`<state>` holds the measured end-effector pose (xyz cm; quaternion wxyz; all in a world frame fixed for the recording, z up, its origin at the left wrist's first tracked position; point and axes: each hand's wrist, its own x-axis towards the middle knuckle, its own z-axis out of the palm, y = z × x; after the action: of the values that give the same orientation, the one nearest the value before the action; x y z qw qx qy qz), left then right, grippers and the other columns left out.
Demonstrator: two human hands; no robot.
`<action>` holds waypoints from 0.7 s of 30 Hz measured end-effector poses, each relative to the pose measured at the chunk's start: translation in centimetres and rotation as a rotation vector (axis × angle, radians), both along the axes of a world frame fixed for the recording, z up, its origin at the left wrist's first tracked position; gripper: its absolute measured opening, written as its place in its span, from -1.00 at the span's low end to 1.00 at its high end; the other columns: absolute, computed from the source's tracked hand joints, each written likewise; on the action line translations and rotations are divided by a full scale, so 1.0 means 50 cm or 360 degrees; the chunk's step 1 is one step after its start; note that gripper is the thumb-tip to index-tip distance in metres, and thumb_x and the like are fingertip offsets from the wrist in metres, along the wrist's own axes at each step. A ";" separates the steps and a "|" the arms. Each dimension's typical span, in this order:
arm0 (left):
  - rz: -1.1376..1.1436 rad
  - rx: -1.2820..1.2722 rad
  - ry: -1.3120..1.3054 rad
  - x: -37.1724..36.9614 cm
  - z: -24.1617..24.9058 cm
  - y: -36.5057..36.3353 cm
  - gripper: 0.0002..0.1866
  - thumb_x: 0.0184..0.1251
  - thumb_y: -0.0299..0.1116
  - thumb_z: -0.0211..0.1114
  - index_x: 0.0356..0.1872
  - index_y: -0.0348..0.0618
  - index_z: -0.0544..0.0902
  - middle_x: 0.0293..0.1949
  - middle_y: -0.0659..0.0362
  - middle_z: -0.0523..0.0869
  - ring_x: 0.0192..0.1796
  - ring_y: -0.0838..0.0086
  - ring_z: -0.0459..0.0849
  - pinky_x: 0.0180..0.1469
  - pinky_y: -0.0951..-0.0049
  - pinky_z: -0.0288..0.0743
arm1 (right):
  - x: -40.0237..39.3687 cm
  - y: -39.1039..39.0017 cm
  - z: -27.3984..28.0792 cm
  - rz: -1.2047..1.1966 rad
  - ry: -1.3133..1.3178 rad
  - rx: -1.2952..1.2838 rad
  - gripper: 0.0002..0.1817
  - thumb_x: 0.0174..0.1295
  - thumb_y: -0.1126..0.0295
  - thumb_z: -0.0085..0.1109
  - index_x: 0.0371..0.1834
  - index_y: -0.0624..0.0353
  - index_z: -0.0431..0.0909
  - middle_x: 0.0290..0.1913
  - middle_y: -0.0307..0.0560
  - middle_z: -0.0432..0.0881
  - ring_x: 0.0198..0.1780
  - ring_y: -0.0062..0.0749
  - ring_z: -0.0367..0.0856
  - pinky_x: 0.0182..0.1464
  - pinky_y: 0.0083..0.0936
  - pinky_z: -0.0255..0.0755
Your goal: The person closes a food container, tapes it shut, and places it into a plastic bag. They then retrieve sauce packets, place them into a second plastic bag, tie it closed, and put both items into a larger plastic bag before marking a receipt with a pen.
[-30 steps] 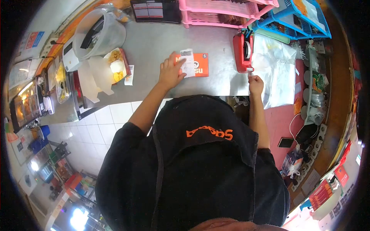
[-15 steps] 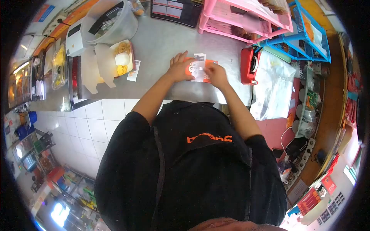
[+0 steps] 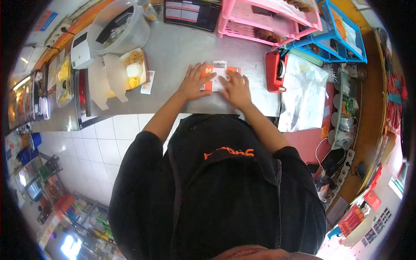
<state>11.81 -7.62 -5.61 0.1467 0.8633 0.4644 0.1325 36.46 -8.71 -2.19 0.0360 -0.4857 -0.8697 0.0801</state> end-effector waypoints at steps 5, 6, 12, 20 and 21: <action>0.0020 0.0105 -0.0113 0.013 0.007 -0.025 -0.35 0.11 0.09 0.35 0.21 0.00 0.56 0.40 -0.13 0.28 0.43 -0.09 0.21 0.42 -0.15 0.04 | 0.074 -0.038 -0.027 -0.0582 0.0248 -0.0024 -0.12 0.18 0.04 0.28 0.43 0.36 0.15 0.50 0.28 0.03 0.48 0.19 0.05 0.46 0.16 -0.05; 0.0056 0.0152 -0.0246 0.008 -0.013 -0.031 -0.42 0.13 0.02 0.38 0.12 -0.08 0.61 0.37 -0.12 0.34 0.40 -0.07 0.27 0.39 -0.13 0.10 | 0.115 -0.034 0.006 -0.0591 0.0572 0.0096 -0.23 0.14 0.21 0.35 0.37 0.32 0.26 0.41 0.28 0.20 0.40 0.17 0.19 0.43 -0.02 0.07; 0.0770 -0.0060 -0.1110 0.075 -0.058 -0.027 -0.58 0.30 -0.27 0.27 0.12 -0.24 0.56 0.18 -0.13 0.47 0.25 -0.04 0.43 0.30 0.06 0.29 | 0.471 -0.045 0.017 -0.1733 0.1000 0.0851 -0.61 0.09 0.57 0.14 0.05 0.29 0.47 0.02 0.20 0.49 0.11 0.14 0.42 0.18 -0.12 0.29; 0.0686 -0.0279 -0.1035 0.160 -0.090 -0.016 -0.48 0.28 -0.18 0.33 0.15 -0.31 0.48 0.12 -0.11 0.48 0.18 0.06 0.48 0.26 0.14 0.35 | 0.753 -0.088 -0.073 -0.1431 -0.0082 0.0044 -0.80 0.30 0.24 -0.02 -0.21 0.00 0.60 -0.37 0.01 0.69 -0.27 0.01 0.67 -0.22 -0.01 0.39; 0.0626 -0.0333 -0.1068 0.177 -0.074 -0.023 -0.49 0.28 -0.19 0.33 0.15 -0.30 0.48 0.12 -0.09 0.48 0.17 0.09 0.49 0.24 0.15 0.37 | 0.758 -0.078 -0.063 -0.1373 -0.0171 -0.0056 -0.79 0.27 0.21 0.04 -0.16 -0.02 0.61 -0.41 -0.02 0.69 -0.30 -0.01 0.67 -0.21 -0.04 0.40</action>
<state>20.66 -8.76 -9.31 0.3492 0.6471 0.5581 0.3845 74.37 -12.62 -5.36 0.0127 -0.8086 -0.5863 0.0473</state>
